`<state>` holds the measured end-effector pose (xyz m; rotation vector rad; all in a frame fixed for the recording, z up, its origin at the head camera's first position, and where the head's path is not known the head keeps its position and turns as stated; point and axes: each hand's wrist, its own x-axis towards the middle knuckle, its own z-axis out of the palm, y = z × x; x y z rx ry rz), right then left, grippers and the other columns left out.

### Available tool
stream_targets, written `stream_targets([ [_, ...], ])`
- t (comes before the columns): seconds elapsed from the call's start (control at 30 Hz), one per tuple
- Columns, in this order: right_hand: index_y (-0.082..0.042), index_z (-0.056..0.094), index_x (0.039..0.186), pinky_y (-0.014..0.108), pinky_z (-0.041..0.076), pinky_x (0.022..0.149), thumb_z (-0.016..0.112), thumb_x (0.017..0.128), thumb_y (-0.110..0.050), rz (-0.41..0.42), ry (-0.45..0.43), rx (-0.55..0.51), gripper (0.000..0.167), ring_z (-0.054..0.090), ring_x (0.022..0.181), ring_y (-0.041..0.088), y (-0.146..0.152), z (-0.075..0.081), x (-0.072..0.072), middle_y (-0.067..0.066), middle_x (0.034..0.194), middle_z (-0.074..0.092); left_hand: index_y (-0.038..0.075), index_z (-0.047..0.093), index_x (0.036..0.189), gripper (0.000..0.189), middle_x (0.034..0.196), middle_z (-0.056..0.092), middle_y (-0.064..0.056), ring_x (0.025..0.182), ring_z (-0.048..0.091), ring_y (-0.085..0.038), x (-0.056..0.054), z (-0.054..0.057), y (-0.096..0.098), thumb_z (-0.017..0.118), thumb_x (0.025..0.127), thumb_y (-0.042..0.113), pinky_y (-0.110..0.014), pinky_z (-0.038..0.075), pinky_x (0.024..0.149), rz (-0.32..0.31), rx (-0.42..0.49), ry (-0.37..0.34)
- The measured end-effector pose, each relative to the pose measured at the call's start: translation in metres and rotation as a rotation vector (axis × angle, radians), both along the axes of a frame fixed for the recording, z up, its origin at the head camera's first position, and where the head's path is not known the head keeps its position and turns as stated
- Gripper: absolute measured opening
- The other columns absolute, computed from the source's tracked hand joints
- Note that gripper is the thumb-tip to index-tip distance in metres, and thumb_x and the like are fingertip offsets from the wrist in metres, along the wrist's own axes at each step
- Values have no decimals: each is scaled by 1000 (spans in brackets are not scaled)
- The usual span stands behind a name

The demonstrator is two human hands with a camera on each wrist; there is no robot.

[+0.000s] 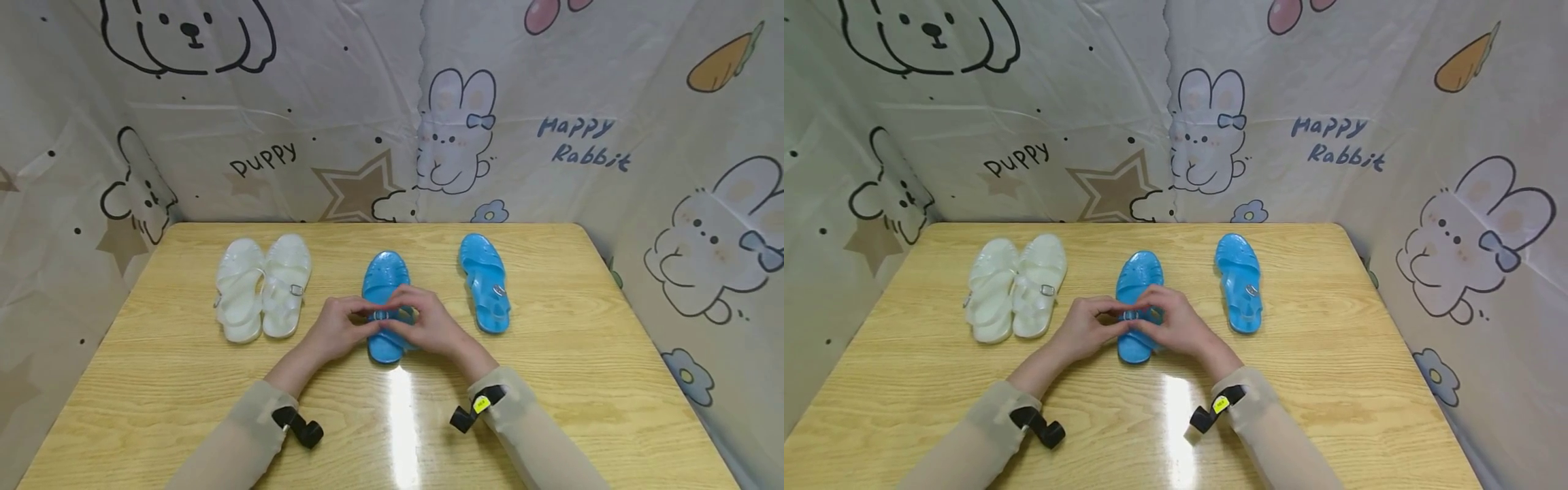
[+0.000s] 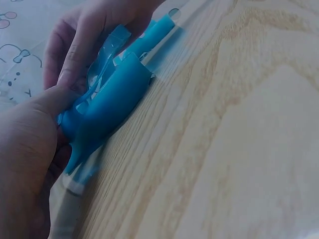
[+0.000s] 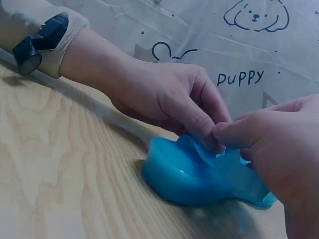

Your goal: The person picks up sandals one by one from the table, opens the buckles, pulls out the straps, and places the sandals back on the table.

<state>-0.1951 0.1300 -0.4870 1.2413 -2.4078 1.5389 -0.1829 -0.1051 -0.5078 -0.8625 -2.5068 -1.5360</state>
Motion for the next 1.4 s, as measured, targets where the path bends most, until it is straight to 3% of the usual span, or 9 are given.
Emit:
stream_targets([
  [0.27, -6, 79, 119, 38, 57, 81, 75, 101, -10, 32, -55, 94, 19, 64, 97, 16, 3, 2, -5, 5, 110, 67, 10, 81, 119, 25, 110, 79, 2, 98, 73, -11, -1, 0, 0, 83, 94, 11, -29, 61, 84, -20, -8, 3],
  [0.47, -4, 69, 117, 33, 57, 88, 64, 107, -6, 26, 8, 207, 12, 62, 101, 12, -2, 2, -3, 3, 111, 63, 11, 81, 118, 25, 110, 79, 4, 97, 73, -11, -1, 0, 1, 83, 94, 11, -29, 62, 82, -5, -9, 11],
  [0.6, -4, 61, 116, 33, 55, 92, 57, 108, 1, -10, 42, 286, 11, 58, 103, 15, -6, 2, 0, 4, 111, 59, 9, 82, 116, 24, 110, 79, 1, 97, 74, -12, -2, -1, 3, 85, 92, 11, -29, 62, 82, -19, 16, 43],
  [0.9, -6, 54, 116, 35, 53, 90, 52, 107, 6, -26, 56, 302, 15, 54, 102, 17, -7, -6, 3, 5, 111, 52, 6, 82, 115, 25, 111, 79, -3, 103, 75, -15, -3, -4, 2, 86, 90, 9, -29, 62, 85, -40, 12, 158],
  [1.2, -9, 61, 119, 31, 56, 92, 65, 106, -7, 6, 10, 293, 14, 62, 104, 13, -4, 2, 0, 0, 115, 60, 8, 82, 117, 25, 111, 79, -2, 99, 75, -11, -2, -4, -1, 84, 92, 11, -29, 62, 83, -28, -54, 156],
  [1.4, -7, 63, 117, 31, 57, 92, 63, 106, -2, -28, 2, 331, 12, 64, 105, 15, -9, 6, 1, 3, 114, 61, 6, 81, 118, 27, 113, 79, -3, 101, 75, -12, -2, -4, -1, 83, 91, 8, -29, 62, 84, -42, -40, 133],
])
